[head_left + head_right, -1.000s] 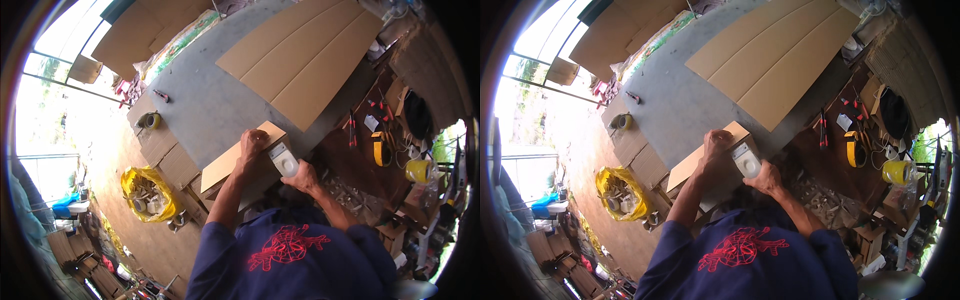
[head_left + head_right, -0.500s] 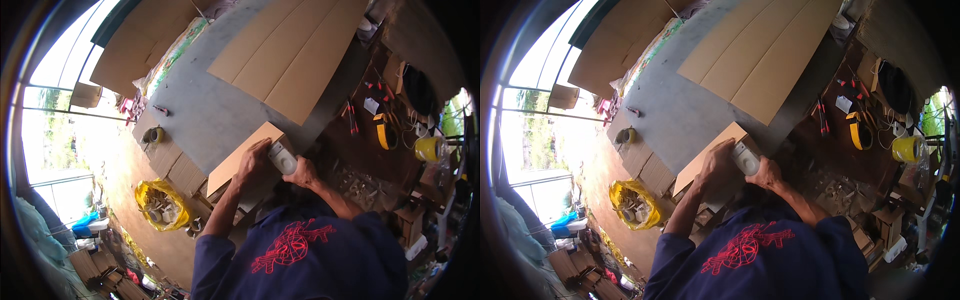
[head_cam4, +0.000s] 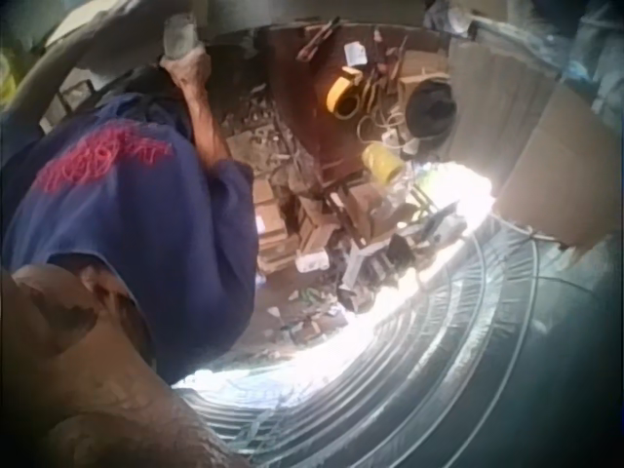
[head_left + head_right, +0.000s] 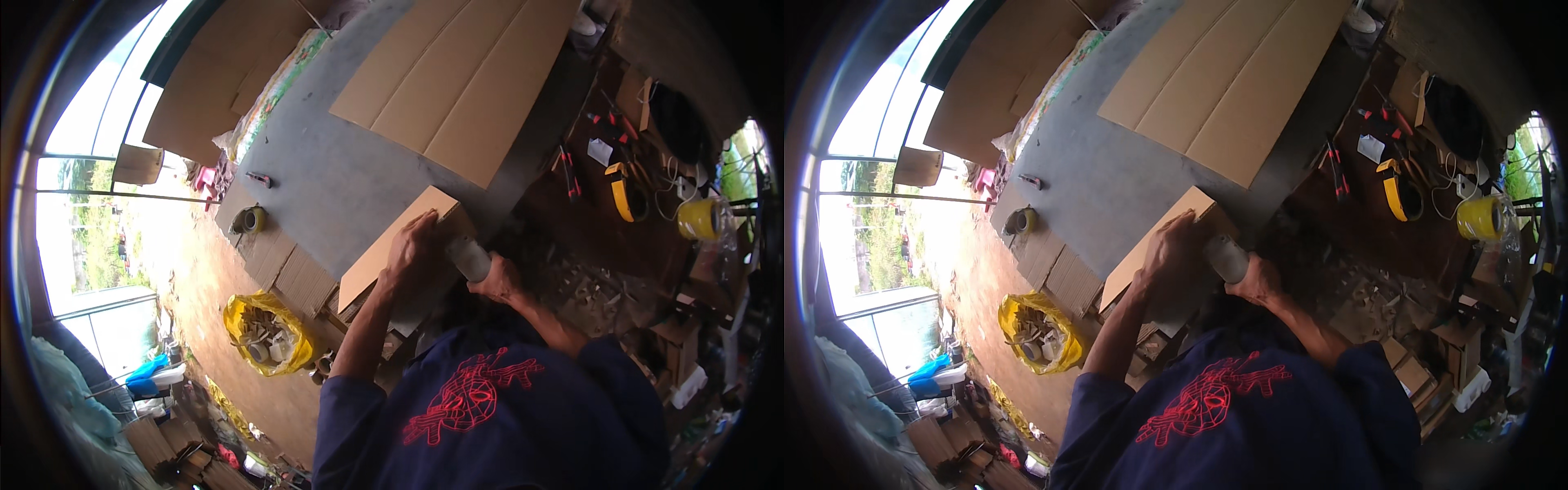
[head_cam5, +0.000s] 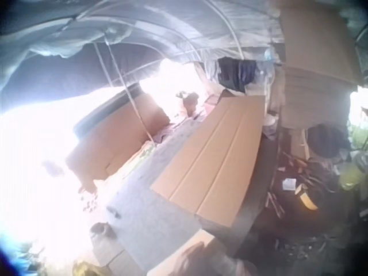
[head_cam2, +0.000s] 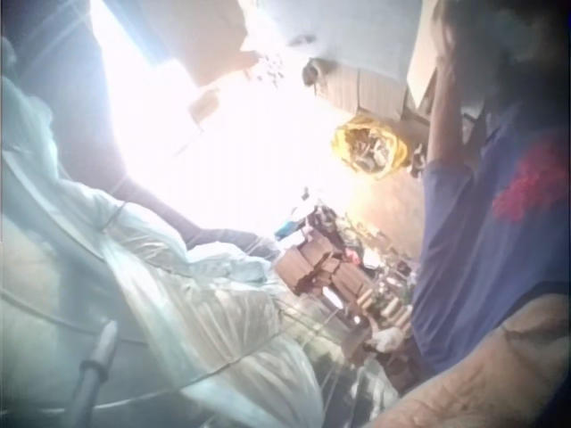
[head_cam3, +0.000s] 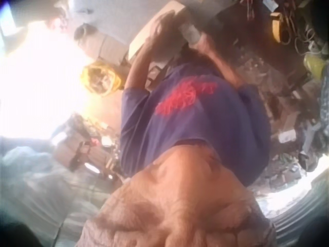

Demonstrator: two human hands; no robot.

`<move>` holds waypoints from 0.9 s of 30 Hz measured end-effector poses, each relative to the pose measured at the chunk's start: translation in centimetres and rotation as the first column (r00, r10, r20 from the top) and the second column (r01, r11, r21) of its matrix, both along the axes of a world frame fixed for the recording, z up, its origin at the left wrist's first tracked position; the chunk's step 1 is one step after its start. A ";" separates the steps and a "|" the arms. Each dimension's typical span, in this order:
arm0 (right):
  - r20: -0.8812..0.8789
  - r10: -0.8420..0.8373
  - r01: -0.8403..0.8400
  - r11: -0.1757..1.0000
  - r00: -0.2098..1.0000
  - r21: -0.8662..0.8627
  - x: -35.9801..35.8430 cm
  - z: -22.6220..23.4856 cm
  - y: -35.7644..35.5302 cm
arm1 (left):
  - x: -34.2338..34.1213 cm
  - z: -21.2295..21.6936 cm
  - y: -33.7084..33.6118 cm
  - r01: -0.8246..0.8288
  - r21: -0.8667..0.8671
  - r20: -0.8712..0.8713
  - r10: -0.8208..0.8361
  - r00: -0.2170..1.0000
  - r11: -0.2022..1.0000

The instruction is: The person folds a flat cardboard sheet into a box shape on a workbench, then secures the seams using a handheld tape dispenser. They rotate the box to apply tape to multiple edges and use a utility knife to trim excess tape. The person then folds the top flaps to close the box and applies additional tape to seal it.

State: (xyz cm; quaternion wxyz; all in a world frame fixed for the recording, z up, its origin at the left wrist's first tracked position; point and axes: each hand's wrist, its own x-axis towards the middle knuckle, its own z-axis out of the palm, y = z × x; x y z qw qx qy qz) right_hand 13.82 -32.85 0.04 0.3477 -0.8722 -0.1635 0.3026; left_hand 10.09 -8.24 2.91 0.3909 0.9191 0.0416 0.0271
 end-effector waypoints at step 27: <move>-0.475 0.117 -0.355 0.820 0.872 -0.448 7.0 9.6 12.9 | 1.1 -6.2 -0.1 -0.147 0.281 -0.010 0.156 0.988 0.948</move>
